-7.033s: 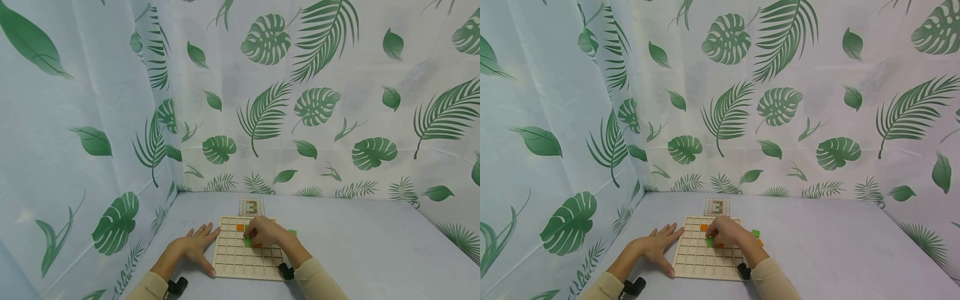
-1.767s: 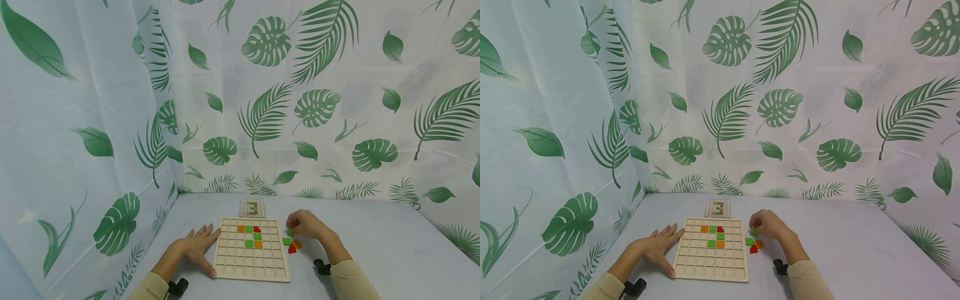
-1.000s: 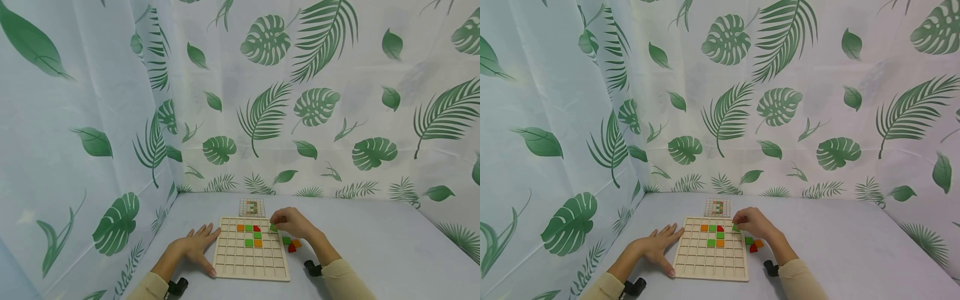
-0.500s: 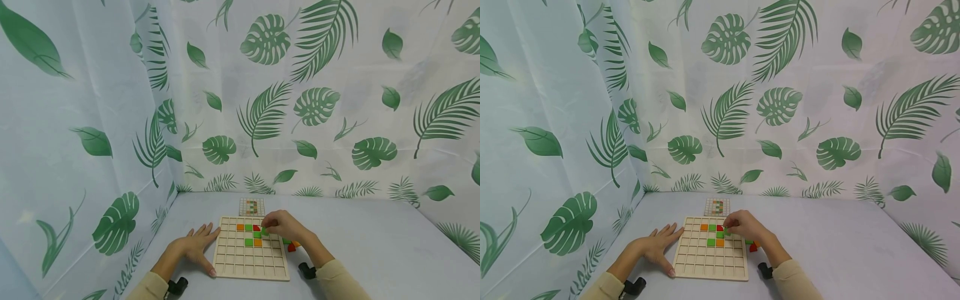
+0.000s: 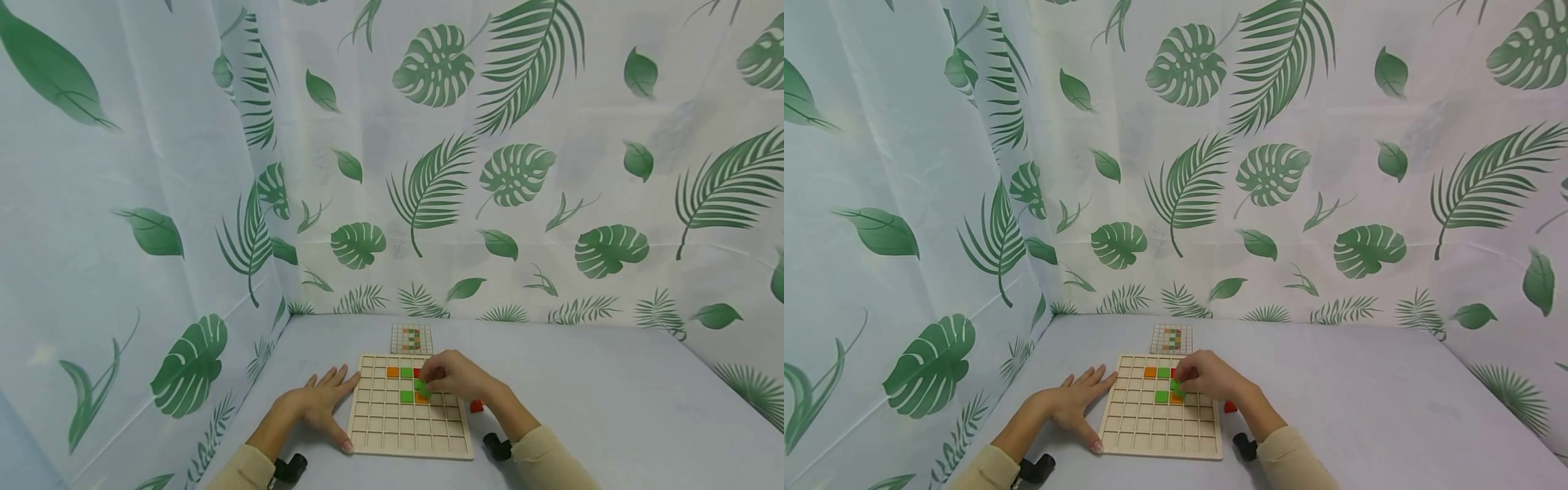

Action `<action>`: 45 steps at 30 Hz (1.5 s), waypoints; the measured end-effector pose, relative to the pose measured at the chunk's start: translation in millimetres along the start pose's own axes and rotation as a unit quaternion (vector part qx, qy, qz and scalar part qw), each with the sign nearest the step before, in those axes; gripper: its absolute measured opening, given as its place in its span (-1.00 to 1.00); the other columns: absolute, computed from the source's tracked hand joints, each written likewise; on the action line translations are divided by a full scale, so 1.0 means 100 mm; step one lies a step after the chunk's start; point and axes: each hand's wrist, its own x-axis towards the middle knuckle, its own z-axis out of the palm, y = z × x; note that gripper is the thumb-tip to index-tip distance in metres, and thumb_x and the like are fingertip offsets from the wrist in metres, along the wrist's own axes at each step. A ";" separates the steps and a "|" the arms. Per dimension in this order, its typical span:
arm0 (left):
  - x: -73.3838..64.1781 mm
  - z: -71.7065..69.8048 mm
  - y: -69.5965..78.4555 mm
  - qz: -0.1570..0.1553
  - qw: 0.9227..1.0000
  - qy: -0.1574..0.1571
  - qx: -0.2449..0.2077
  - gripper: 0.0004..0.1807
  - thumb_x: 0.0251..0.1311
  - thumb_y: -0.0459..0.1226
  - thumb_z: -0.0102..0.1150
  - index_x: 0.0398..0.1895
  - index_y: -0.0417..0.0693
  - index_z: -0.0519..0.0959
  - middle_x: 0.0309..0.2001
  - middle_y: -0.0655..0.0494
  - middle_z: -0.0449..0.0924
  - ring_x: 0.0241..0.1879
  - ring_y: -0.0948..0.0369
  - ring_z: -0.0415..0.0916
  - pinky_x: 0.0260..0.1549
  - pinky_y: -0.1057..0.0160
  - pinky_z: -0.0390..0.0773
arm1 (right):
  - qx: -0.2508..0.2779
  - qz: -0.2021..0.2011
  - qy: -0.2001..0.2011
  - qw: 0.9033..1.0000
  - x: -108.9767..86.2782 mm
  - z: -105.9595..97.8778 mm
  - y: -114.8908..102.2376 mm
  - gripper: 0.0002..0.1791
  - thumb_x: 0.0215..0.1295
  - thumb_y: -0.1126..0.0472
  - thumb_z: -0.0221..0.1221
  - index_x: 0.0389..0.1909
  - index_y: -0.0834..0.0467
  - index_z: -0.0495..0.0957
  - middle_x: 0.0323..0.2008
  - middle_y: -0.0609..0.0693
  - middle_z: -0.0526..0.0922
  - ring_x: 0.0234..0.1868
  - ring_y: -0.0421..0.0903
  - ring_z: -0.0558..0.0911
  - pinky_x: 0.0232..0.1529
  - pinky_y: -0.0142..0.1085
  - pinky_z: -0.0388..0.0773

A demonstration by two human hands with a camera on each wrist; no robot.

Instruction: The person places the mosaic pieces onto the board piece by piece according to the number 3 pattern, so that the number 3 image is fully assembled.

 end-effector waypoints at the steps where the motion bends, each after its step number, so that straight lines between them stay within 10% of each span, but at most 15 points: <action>1: 0.00 0.00 0.00 -0.001 1.000 0.000 0.001 0.51 -0.28 0.37 0.60 0.72 0.17 -0.07 0.71 -0.11 -0.21 0.70 -0.15 -0.29 0.57 -0.38 -0.17 | 0.001 -0.001 -0.002 1.000 0.00 0.01 0.00 -0.89 0.34 0.31 0.37 -0.22 0.03 0.77 -0.26 -0.13 0.76 -0.29 -0.18 0.63 -0.21 -0.38 0.64; 45: 0.00 0.00 -0.01 0.002 1.000 -0.001 0.002 0.51 -0.29 0.36 0.62 0.72 0.19 -0.08 0.72 -0.11 -0.21 0.70 -0.13 -0.29 0.57 -0.36 -0.17 | 0.006 -0.016 -0.061 0.998 -0.01 0.12 -0.10 -0.87 0.24 0.39 0.41 -0.30 0.09 0.79 -0.35 -0.17 0.77 -0.38 -0.28 0.65 -0.29 -0.44 0.65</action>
